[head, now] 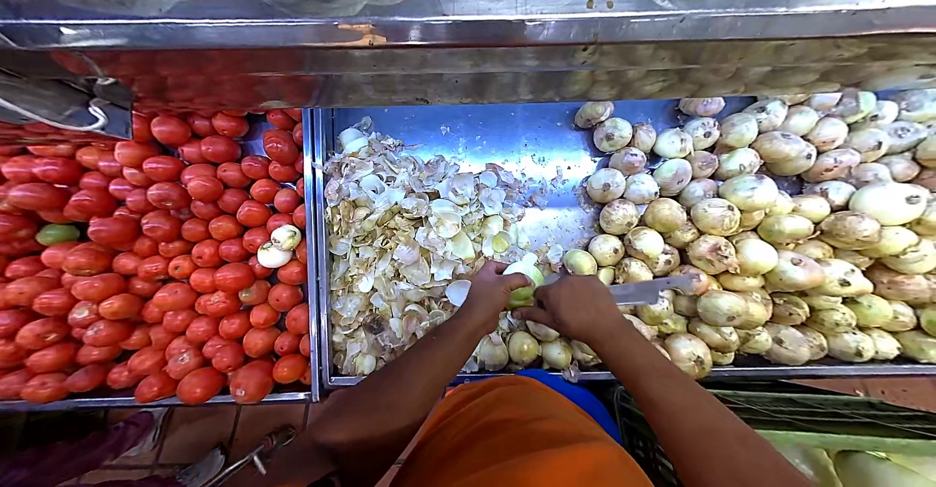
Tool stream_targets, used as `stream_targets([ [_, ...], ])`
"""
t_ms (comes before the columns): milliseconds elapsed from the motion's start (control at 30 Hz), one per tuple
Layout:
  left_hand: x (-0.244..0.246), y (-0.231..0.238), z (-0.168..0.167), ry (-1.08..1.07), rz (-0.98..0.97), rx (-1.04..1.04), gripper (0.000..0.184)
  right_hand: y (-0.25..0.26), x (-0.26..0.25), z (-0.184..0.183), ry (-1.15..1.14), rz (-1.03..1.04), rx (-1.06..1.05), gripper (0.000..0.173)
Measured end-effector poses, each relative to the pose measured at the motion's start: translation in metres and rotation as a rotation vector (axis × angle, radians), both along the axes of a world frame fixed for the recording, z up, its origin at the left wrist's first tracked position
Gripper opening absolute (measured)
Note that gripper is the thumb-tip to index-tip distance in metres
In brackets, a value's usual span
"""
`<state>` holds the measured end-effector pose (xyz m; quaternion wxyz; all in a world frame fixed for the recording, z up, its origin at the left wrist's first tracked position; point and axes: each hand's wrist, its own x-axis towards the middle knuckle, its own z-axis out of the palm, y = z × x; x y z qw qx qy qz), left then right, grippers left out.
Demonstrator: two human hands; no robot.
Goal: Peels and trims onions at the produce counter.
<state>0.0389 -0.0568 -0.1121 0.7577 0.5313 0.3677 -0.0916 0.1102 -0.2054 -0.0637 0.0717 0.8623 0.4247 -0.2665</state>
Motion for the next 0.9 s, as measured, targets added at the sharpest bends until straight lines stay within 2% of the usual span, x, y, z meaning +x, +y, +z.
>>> stream_targets([
  [100,0.016,0.006,-0.011,-0.02,0.181,-0.094,0.039,0.002,-0.014,-0.01,0.053,0.085,-0.077,0.077],
  [133,0.019,0.01,-0.011,-0.019,0.187,-0.154,0.04,-0.001,-0.016,-0.013,0.065,0.077,-0.088,0.078],
  [233,0.019,0.024,-0.001,0.086,0.092,-0.309,0.049,-0.017,-0.015,-0.023,0.065,0.034,-0.115,0.075],
  [333,0.013,0.032,0.013,0.121,0.027,-0.368,0.059,-0.034,-0.01,-0.023,0.203,-0.06,-0.173,0.063],
  [433,0.011,0.039,0.019,0.058,-0.01,-0.373,0.065,-0.057,0.002,-0.012,0.325,-0.331,0.062,0.057],
  [500,0.007,0.041,0.023,0.007,-0.107,-0.381,0.079,-0.065,0.006,-0.012,0.336,-0.572,0.289,0.051],
  [600,0.004,0.04,0.024,-0.129,-0.314,-0.376,0.103,-0.057,0.012,-0.007,0.448,-0.781,0.468,0.044],
  [633,0.003,0.038,0.025,-0.179,-0.373,-0.369,0.103,-0.053,0.012,-0.003,0.519,-0.809,0.526,0.05],
  [700,0.003,0.031,0.029,-0.236,-0.418,-0.359,0.092,-0.045,0.008,0.004,0.552,-0.781,0.595,0.072],
  [767,0.001,0.015,0.046,-0.203,-0.29,-0.298,0.07,-0.035,-0.002,0.011,0.363,-0.72,0.587,0.09],
  [833,-0.001,0.001,0.056,-0.161,-0.15,-0.257,0.057,-0.023,-0.013,0.014,0.174,-0.717,0.581,0.095],
  [900,-0.001,-0.002,0.054,-0.17,-0.099,-0.332,0.05,-0.023,-0.013,0.01,0.161,-0.735,0.696,0.086],
])
